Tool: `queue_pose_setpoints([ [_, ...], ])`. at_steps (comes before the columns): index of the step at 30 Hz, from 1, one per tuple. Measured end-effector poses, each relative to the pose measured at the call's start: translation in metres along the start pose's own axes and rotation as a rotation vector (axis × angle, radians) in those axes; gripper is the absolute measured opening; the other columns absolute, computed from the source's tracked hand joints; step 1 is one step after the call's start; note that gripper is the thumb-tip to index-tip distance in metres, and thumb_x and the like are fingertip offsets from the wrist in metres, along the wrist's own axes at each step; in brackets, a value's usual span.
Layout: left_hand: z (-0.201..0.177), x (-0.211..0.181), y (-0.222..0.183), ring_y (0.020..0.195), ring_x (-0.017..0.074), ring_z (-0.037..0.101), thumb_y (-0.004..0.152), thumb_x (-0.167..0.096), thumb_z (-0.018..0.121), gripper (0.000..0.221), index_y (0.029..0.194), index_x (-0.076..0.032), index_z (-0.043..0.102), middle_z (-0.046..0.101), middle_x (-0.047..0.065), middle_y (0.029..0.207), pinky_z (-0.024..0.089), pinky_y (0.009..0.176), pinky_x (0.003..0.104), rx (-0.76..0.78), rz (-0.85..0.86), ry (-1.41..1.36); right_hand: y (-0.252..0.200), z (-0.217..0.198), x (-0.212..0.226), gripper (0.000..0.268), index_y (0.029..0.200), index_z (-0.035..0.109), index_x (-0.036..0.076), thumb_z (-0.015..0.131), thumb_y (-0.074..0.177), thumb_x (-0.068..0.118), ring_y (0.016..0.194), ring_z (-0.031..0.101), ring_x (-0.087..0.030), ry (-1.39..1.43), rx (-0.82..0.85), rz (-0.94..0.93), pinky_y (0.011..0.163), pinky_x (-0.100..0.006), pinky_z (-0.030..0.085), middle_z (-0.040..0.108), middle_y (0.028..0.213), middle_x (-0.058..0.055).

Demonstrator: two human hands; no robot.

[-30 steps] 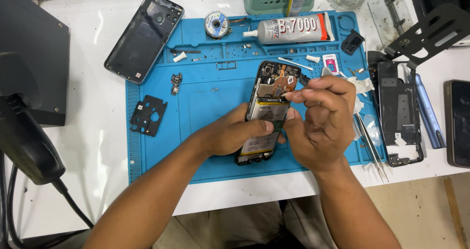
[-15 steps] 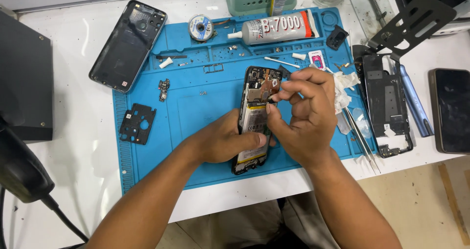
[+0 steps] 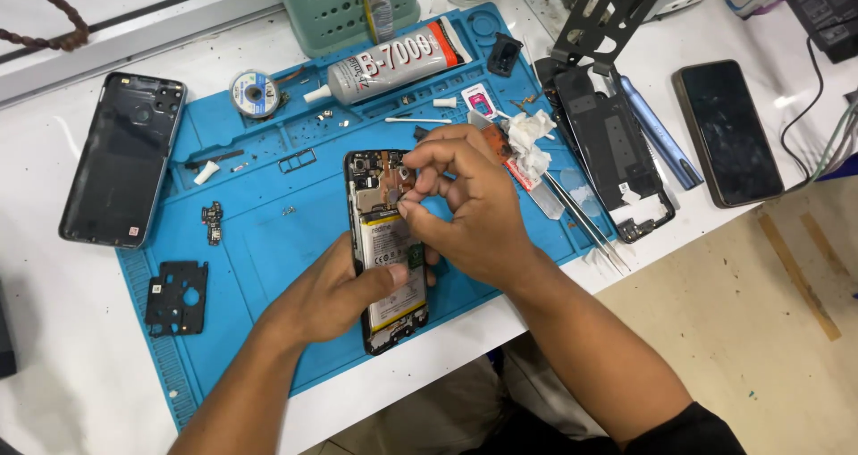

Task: Repairing a mobile phone by disassembling and reassembling internal components

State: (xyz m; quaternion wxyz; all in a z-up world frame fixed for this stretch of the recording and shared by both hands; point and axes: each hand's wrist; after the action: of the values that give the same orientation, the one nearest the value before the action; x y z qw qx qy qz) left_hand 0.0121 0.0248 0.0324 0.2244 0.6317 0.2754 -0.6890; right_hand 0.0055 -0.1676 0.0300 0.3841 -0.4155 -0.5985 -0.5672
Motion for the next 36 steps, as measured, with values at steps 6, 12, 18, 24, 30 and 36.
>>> queue_pose_setpoints([
  [6,0.004,-0.003,0.000,0.096,0.0226,0.073,0.092,-0.039,0.060,0.046,0.123,-0.005,0.057,0.070,0.010,0.107,0.064,0.078,0.038,0.012,0.001,-0.122,0.000,-0.004,-0.003,0.041,0.120,0.061,0.004,0.073,0.084,-0.013,0.088,0.056,-0.010,0.068,0.016,0.049,0.088,-0.025,0.063,0.045,0.122,-0.011],
  [12,0.005,-0.002,0.001,0.096,0.0234,0.072,0.092,-0.037,0.060,0.045,0.124,-0.005,0.056,0.069,0.010,0.107,0.064,0.078,0.038,0.024,-0.015,-0.122,0.003,-0.006,-0.011,0.040,0.117,0.063,-0.009,0.075,0.080,-0.015,0.091,0.059,-0.013,0.161,-0.013,0.011,0.082,-0.036,0.066,0.051,0.111,-0.013],
  [18,0.007,-0.001,0.002,0.091,0.0222,0.069,0.092,-0.036,0.060,0.042,0.120,-0.004,0.059,0.069,0.010,0.101,0.061,0.075,0.037,0.040,0.001,-0.120,0.003,-0.007,-0.011,0.040,0.116,0.062,-0.010,0.076,0.079,-0.015,0.089,0.057,-0.012,0.170,0.001,0.001,0.080,-0.034,0.066,0.050,0.110,-0.012],
  [24,0.010,0.000,0.000,0.085,0.0210,0.066,0.093,-0.035,0.060,0.040,0.116,-0.002,0.062,0.069,0.010,0.095,0.057,0.072,0.036,0.046,0.019,-0.122,0.004,-0.008,-0.015,0.041,0.116,0.062,-0.009,0.077,0.078,-0.013,0.089,0.058,-0.013,0.169,0.020,0.004,0.079,-0.034,0.066,0.051,0.110,-0.012],
  [30,0.013,0.000,0.001,0.079,0.0197,0.063,0.093,-0.034,0.060,0.038,0.112,-0.001,0.065,0.069,0.010,0.088,0.054,0.070,0.035,0.060,0.042,-0.117,0.003,-0.011,-0.012,0.039,0.116,0.063,-0.008,0.076,0.080,-0.013,0.090,0.057,-0.013,0.148,0.048,0.006,0.080,-0.034,0.066,0.051,0.110,-0.012],
  [36,0.015,0.000,0.003,0.073,0.0185,0.059,0.093,-0.033,0.060,0.037,0.107,0.000,0.068,0.069,0.010,0.082,0.051,0.067,0.033,0.064,0.057,-0.119,0.003,-0.011,-0.010,0.041,0.117,0.062,-0.008,0.078,0.079,-0.012,0.091,0.058,-0.013,0.143,0.052,-0.004,0.081,-0.034,0.066,0.052,0.112,-0.012],
])
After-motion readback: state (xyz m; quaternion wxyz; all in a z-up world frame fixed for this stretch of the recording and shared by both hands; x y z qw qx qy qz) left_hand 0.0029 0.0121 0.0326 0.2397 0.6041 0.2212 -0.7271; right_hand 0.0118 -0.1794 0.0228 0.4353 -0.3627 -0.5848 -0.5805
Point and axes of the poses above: each hand's wrist, its own y-axis towards the middle knuckle, its own z-axis out of the palm, x = y × z
